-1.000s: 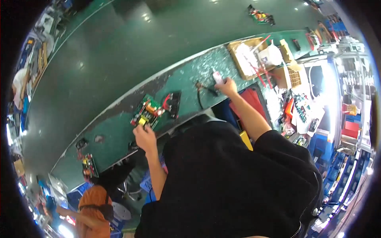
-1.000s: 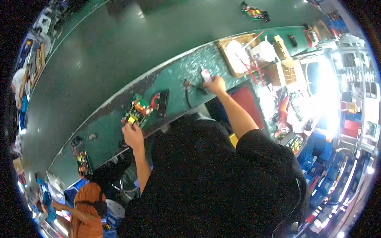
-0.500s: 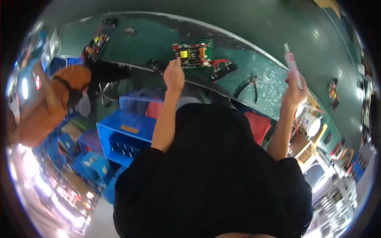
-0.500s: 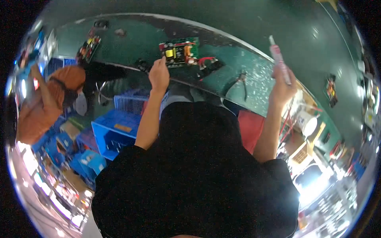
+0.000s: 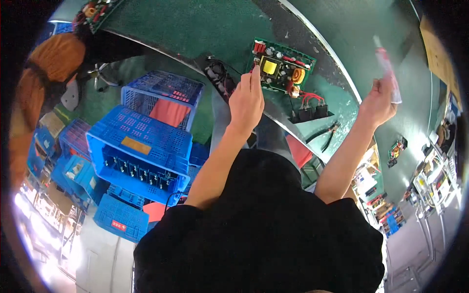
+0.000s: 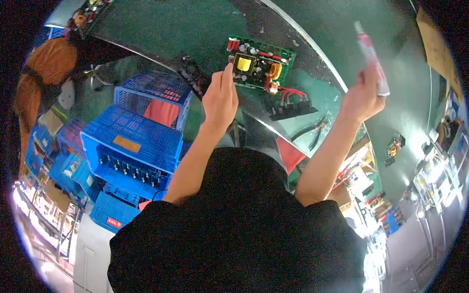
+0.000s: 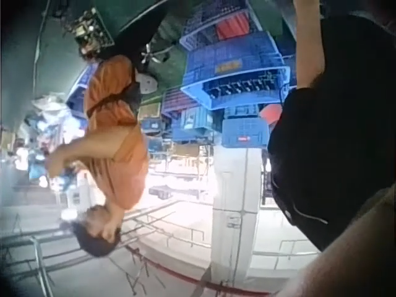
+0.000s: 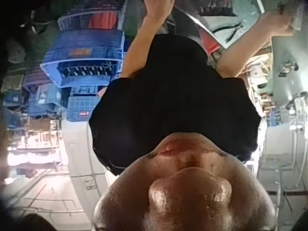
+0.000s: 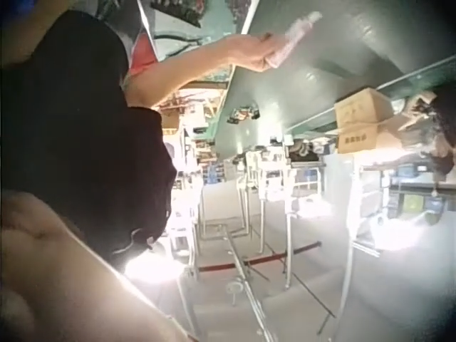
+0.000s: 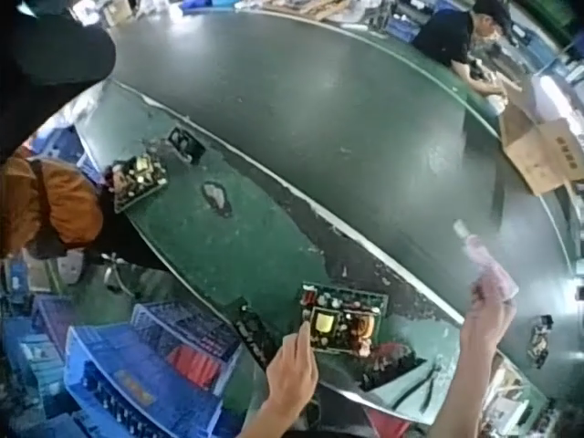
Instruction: Applying sealant or glue to electronic components and assembling circuit boards into housings.
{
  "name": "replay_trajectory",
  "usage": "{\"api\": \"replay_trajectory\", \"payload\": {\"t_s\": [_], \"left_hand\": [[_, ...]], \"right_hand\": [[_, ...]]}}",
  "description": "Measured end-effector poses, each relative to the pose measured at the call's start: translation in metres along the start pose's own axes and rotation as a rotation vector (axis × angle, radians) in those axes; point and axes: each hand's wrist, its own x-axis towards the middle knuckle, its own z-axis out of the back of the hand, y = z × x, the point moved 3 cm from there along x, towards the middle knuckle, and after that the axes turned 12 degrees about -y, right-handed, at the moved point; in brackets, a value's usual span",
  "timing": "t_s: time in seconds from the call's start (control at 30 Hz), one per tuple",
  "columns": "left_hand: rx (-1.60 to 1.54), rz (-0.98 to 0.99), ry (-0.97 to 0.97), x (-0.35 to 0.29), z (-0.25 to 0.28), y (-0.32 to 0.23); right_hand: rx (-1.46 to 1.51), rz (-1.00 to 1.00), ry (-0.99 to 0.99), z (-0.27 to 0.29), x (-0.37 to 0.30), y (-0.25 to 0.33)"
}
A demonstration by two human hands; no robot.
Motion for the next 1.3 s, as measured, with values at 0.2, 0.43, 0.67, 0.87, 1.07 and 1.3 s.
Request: {"api": "replay_trajectory", "payload": {"t_s": [0.2, 0.43, 0.67, 0.87, 1.07, 1.3], "left_hand": [[0.026, 0.025, 0.087, 0.007, 0.006, 0.009], [0.204, -0.114, 0.028, 0.0, -0.003, 0.011], [0.229, -0.148, -0.042, -0.007, -0.008, 0.016], [0.204, -0.153, -0.107, -0.01, -0.013, 0.022], [0.197, -0.163, -0.134, -0.011, -0.013, 0.023], [0.195, -0.127, -0.112, -0.012, -0.013, 0.021]], "right_hand": [[0.473, -0.596, 0.114, -0.018, -0.02, -0.027], [0.357, -0.933, 0.505, -0.083, -0.08, -0.035], [0.707, -1.228, 0.636, -0.115, -0.107, -0.051], [-0.124, -0.319, 1.052, -0.134, -0.115, -0.037], [-0.468, 0.039, 1.064, -0.134, -0.127, -0.029], [-0.522, 0.154, 1.053, -0.135, -0.131, -0.037]]}}
